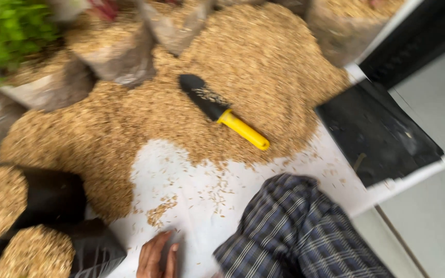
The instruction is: The person is filling a black plastic grow bag with rice husks using a hand trowel and then planting a green seedling into the bag.
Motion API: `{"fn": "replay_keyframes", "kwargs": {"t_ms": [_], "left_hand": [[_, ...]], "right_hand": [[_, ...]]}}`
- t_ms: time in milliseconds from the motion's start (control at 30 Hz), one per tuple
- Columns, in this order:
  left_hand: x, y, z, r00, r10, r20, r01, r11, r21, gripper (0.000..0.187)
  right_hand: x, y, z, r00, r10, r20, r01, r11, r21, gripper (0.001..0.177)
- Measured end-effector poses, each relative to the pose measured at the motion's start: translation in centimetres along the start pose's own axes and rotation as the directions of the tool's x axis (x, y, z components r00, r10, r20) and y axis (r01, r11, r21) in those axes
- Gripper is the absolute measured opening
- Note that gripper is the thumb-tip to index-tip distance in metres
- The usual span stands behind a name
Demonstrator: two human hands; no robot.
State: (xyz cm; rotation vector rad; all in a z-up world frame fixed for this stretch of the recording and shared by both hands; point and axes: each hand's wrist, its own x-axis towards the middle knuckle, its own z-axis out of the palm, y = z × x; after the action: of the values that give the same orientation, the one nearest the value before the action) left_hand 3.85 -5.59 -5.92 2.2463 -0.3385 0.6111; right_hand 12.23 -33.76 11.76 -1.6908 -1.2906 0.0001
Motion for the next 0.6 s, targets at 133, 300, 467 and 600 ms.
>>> {"fn": "replay_keyframes", "kwargs": {"t_ms": [133,300,467,600], "left_hand": [[-5.6,-8.8,2.3,0.994,-0.112,0.010,0.110,0.988,0.108,0.029],[-7.3,-12.7,3.9,0.994,-0.100,0.051,0.092,0.985,0.143,0.037],[-6.3,-10.7,2.8,0.974,-0.186,0.126,0.163,0.971,0.173,0.040],[-4.7,-6.7,2.1,0.997,-0.078,0.029,0.075,0.992,0.106,0.026]], "right_hand": [[-2.0,-1.3,-0.6,0.999,0.024,-0.034,-0.025,0.999,-0.042,0.016],[-5.1,-2.0,-2.4,1.000,0.018,0.020,-0.017,0.997,-0.077,0.017],[-16.6,-2.3,-5.6,0.494,0.444,-0.748,-0.848,0.053,-0.528,0.062],[-20.0,-1.7,-5.8,0.441,0.387,-0.810,-0.842,-0.133,-0.522,0.079]]}}
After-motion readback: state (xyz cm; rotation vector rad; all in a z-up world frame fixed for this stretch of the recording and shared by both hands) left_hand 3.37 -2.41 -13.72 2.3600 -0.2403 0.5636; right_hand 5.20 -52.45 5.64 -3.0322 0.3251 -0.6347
